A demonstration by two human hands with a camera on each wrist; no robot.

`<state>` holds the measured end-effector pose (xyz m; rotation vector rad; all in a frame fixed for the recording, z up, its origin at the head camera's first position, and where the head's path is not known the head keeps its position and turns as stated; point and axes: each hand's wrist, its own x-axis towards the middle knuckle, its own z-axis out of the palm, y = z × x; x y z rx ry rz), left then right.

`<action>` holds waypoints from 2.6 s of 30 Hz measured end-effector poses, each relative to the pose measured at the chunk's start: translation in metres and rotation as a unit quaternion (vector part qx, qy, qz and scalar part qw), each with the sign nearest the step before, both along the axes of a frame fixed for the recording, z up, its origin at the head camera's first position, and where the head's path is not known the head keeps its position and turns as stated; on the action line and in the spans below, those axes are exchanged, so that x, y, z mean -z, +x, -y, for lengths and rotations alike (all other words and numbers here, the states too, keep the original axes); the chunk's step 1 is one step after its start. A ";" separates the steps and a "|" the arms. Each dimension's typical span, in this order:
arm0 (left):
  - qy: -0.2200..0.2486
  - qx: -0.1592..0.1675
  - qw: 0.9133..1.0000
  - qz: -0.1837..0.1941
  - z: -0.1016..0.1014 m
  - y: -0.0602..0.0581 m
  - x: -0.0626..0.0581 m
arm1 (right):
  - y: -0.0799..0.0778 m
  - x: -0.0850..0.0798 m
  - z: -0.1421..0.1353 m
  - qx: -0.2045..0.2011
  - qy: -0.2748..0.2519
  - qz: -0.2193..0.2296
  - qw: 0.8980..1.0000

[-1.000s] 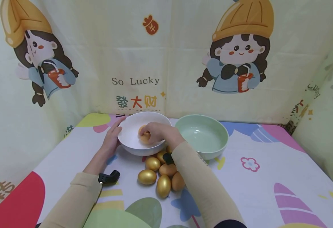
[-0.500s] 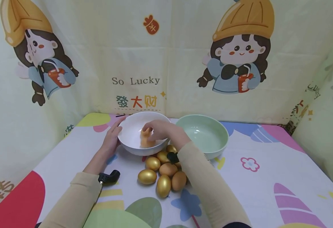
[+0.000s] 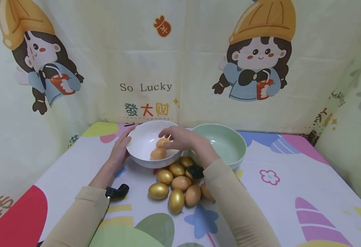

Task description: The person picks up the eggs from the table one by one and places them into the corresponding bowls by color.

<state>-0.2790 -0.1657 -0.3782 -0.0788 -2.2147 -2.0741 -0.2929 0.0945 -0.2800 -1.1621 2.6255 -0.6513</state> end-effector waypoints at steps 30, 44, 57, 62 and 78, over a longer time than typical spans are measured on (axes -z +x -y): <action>-0.004 0.000 1.000 0.008 0.000 -0.002 0.002 | 0.056 -0.010 -0.041 -0.017 -0.059 -0.046 0.997; -0.002 -0.005 1.000 0.006 0.001 -0.006 0.000 | 0.067 0.003 -0.055 -0.052 -0.068 0.004 0.996; -0.009 -0.003 1.000 0.005 0.001 -0.005 -0.004 | 0.073 0.013 -0.062 -0.055 -0.059 0.036 0.996; -0.009 -0.003 1.000 0.009 0.001 -0.002 -0.003 | 0.075 0.015 -0.060 -0.055 -0.041 0.029 0.997; -0.005 -0.003 1.000 0.019 0.004 -0.002 0.004 | 0.079 0.023 -0.057 -0.039 -0.019 0.039 0.998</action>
